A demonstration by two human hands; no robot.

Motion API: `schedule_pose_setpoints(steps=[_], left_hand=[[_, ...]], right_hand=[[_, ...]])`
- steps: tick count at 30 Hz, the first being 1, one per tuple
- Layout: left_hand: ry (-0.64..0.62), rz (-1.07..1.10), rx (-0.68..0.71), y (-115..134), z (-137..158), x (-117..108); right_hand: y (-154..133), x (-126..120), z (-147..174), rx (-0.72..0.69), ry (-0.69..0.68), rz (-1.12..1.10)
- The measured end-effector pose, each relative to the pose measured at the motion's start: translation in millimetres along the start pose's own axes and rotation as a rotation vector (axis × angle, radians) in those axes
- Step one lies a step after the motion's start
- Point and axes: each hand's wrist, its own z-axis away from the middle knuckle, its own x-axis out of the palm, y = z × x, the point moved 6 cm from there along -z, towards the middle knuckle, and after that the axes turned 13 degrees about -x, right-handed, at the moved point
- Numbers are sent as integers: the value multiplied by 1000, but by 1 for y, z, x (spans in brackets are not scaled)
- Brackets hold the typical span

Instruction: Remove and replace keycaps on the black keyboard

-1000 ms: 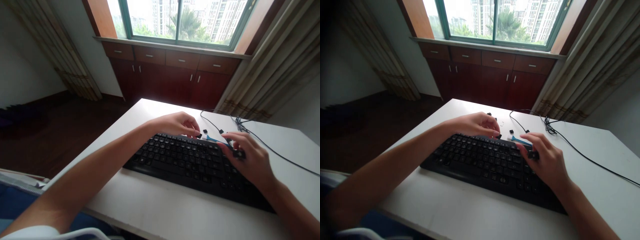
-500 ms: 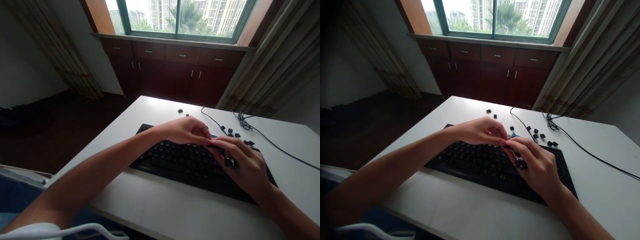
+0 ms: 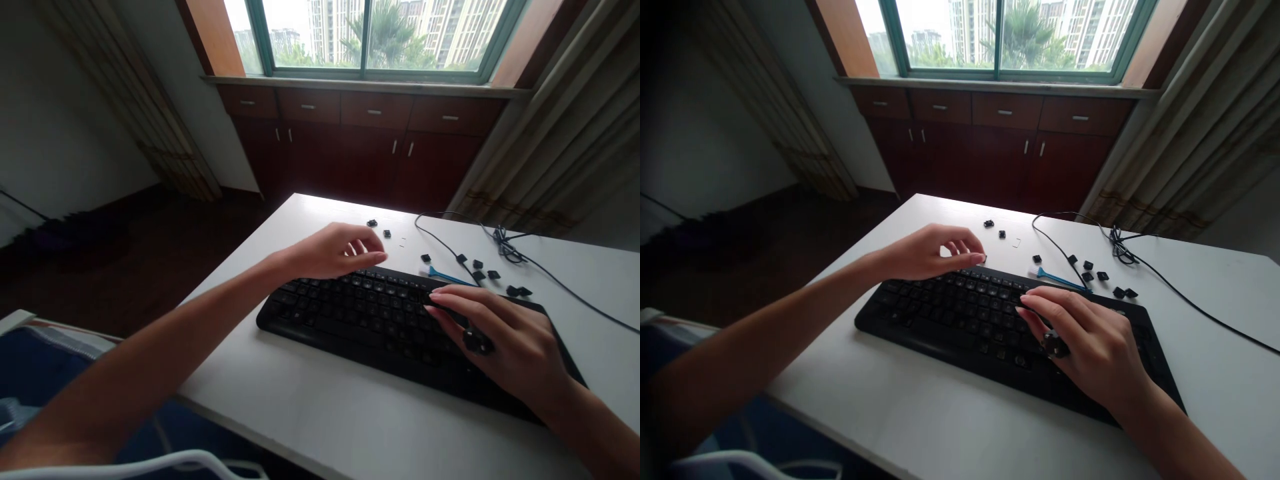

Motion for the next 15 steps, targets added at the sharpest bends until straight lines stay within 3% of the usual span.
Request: schedule_pose_setpoints(steps=[2, 4, 6, 10, 15], left_hand=[[188, -67, -22, -27, 12, -17], [363, 2, -78, -59, 22, -32], [458, 57, -128, -86, 27, -39], [488, 195, -179, -113, 23, -38], [453, 321, -166, -110, 17, -30]], right_hand=[[-1, 4, 0, -7, -12, -13], [-3, 7, 1, -17, -20, -17], [-5, 10, 1, -29, -33, -14], [-7, 11, -1, -42, -59, -4], [-26, 12, -8, -55, -62, -57]])
